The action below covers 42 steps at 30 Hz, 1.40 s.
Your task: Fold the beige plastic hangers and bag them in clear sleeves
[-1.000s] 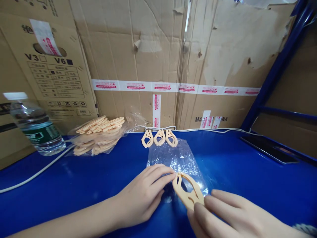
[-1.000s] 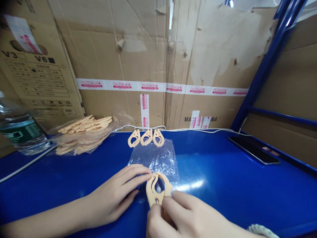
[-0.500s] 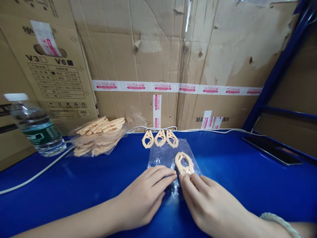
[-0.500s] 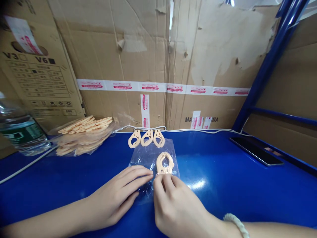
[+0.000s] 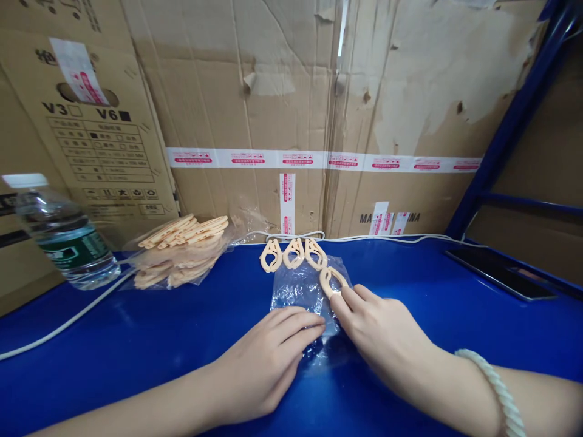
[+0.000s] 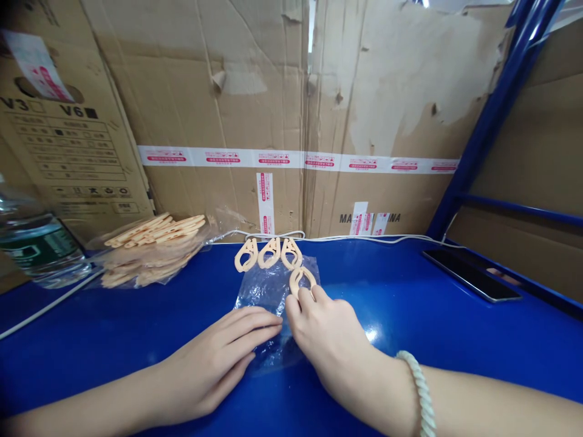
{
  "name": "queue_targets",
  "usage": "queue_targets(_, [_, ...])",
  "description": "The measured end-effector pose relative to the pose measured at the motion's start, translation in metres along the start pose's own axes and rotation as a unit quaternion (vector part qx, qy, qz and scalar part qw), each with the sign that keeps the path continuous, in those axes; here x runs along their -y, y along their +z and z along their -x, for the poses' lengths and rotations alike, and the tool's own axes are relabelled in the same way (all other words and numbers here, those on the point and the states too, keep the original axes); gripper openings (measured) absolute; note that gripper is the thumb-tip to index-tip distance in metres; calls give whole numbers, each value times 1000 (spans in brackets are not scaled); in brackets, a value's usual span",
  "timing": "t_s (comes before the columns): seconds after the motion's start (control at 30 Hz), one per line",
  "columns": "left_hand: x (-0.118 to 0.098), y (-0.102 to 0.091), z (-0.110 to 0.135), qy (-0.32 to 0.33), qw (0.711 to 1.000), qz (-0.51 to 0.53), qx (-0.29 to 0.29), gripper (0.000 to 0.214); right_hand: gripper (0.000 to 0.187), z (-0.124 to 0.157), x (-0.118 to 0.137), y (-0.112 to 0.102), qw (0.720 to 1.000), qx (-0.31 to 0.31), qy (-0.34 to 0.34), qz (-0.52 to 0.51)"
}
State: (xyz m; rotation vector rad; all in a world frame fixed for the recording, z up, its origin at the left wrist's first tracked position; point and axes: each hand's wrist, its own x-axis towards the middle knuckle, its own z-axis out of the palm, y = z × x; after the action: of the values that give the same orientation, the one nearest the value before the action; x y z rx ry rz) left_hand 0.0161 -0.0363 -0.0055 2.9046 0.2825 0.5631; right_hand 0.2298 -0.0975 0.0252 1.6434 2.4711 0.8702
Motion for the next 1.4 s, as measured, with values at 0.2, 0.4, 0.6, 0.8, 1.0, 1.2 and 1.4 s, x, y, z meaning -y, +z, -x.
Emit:
queue_targets(0.2, [0, 0, -3, -4, 1000, 2, 6, 52, 39, -8, 1, 1, 997, 70, 31, -32])
queue_targets(0.4, [1, 1, -1, -8, 1000, -5, 5, 51, 15, -11, -31, -14, 977, 103, -15, -184])
queue_targets(0.6, [-14, -5, -1, -12, 999, -39, -3, 48, 12, -16, -65, -18, 940, 51, -26, -337])
queue_targets(0.8, [-28, -5, 4, -1, 995, -81, -54, 46, 52, 8, -46, -9, 927, 44, -115, -354])
queue_targets(1.0, [-26, 2, 3, 2, 994, -74, -85, 46, 19, 12, -26, 5, 964, 8, -116, -237])
queue_targets(1.2, [-19, 15, 0, 44, 987, -71, -137, 49, 11, 5, -21, 16, 980, -15, -108, -164])
queue_targets(1.4, [-15, 20, 2, 42, 988, -59, -133, 51, 7, -1, -15, 21, 982, -30, -99, -156])
